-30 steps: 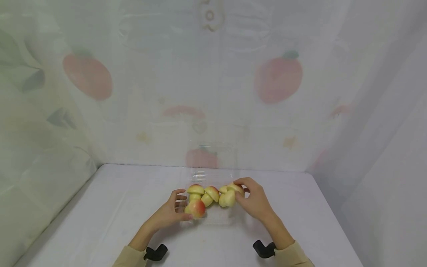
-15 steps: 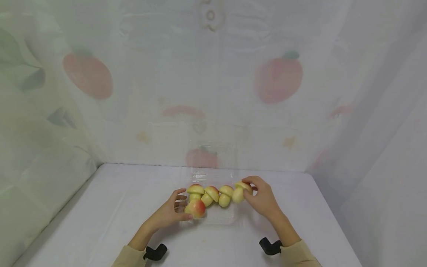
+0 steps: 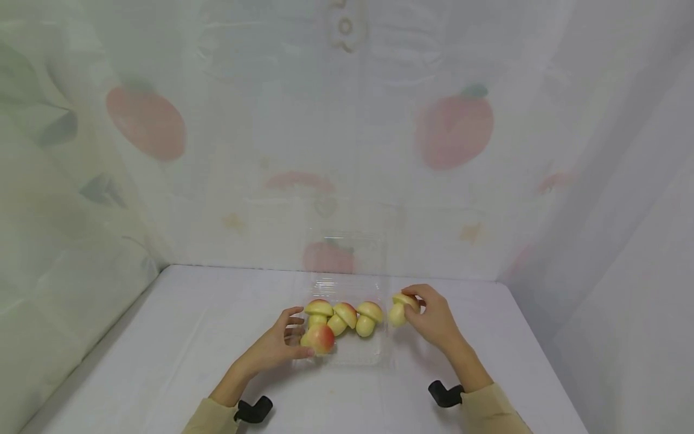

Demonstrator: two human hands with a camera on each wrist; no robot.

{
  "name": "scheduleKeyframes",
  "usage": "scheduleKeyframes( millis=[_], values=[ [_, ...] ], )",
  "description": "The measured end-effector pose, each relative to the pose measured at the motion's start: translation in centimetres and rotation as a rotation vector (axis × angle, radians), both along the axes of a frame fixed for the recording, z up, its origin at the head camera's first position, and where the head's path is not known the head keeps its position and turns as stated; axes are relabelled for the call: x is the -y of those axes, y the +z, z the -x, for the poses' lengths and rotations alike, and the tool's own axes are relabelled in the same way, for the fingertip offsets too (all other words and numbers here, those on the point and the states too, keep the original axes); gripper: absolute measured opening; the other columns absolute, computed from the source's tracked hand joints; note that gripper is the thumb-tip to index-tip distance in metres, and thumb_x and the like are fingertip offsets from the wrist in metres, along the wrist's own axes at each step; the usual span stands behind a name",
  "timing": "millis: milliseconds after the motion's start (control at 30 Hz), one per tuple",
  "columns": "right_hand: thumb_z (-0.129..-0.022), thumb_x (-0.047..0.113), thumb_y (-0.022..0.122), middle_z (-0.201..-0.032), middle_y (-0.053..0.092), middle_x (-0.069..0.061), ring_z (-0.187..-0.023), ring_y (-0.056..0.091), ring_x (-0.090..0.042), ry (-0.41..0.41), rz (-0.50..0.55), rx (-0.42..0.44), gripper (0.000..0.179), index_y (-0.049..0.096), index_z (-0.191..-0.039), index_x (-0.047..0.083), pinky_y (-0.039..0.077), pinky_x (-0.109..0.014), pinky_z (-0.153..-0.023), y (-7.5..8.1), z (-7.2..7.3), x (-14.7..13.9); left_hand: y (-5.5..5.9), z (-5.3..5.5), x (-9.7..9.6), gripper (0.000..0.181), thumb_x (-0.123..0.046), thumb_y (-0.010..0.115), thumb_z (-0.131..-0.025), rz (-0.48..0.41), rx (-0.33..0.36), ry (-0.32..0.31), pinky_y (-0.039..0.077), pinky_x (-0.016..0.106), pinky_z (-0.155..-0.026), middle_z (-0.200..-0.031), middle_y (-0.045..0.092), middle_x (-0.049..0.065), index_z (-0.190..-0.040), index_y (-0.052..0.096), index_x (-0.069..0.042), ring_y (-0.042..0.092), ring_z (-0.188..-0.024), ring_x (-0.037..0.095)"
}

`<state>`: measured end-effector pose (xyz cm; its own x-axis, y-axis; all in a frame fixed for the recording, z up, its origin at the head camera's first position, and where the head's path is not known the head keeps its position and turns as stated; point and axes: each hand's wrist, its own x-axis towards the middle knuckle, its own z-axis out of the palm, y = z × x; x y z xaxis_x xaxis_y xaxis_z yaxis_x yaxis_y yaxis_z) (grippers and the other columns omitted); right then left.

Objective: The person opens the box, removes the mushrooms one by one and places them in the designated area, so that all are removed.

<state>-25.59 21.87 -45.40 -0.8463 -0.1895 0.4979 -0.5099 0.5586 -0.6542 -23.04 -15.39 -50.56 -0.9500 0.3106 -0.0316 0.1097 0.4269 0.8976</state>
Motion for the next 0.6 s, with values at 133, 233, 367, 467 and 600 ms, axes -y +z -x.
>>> scheduleKeyframes(
  millis=[133,233,367,467,600],
  values=[
    [-0.082,-0.010,0.071,-0.109,0.071,-0.011,-0.104,0.065,-0.031,0.000,0.002,0.009,0.030,0.070,-0.111,-0.001,0.057,-0.050,-0.086,-0.2,0.5,-0.2,-0.1,0.0,0.0,0.104,-0.037,0.090,-0.077,0.004,-0.005,-0.001,0.045,0.057,-0.106,-0.147,0.045,0.021,-0.156,0.027,-0.011,0.050,-0.131,0.042],
    [-0.082,-0.010,0.070,-0.109,0.071,-0.011,-0.104,0.065,-0.033,0.002,0.009,0.023,0.031,0.070,-0.111,-0.001,0.057,-0.052,-0.086,-0.4,0.7,-0.3,-0.1,0.0,0.1,0.104,-0.037,0.090,-0.077,0.004,-0.004,0.001,0.045,0.057,-0.106,-0.147,0.045,0.021,-0.156,0.027,-0.011,0.050,-0.131,0.042],
    [-0.083,-0.009,0.071,-0.110,0.072,-0.012,-0.106,0.065,-0.034,-0.004,0.012,0.046,0.030,0.070,-0.112,-0.002,0.056,-0.054,-0.088,-0.9,1.2,-0.5,-0.1,0.0,0.1,0.105,-0.037,0.090,-0.077,-0.004,0.006,0.004,0.044,0.057,-0.106,-0.147,0.045,0.020,-0.156,0.027,-0.011,0.050,-0.131,0.042],
    [-0.083,-0.008,0.072,-0.112,0.072,-0.014,-0.108,0.064,-0.035,-0.013,0.022,0.068,0.030,0.070,-0.113,-0.003,0.055,-0.055,-0.090,-1.5,1.5,-0.7,-0.1,-0.1,0.1,0.104,-0.037,0.090,-0.077,-0.008,0.009,0.006,0.044,0.058,-0.106,-0.147,0.045,0.020,-0.156,0.027,-0.011,0.049,-0.132,0.042],
    [-0.084,-0.007,0.072,-0.114,0.071,-0.016,-0.112,0.063,-0.037,-0.019,0.044,0.106,0.030,0.070,-0.114,-0.002,0.054,-0.054,-0.093,-2.5,2.1,-1.0,0.0,-0.2,0.0,0.104,-0.037,0.090,-0.077,-0.004,0.004,0.008,0.044,0.058,-0.106,-0.146,0.046,0.020,-0.156,0.027,-0.011,0.050,-0.131,0.042]
  ],
)
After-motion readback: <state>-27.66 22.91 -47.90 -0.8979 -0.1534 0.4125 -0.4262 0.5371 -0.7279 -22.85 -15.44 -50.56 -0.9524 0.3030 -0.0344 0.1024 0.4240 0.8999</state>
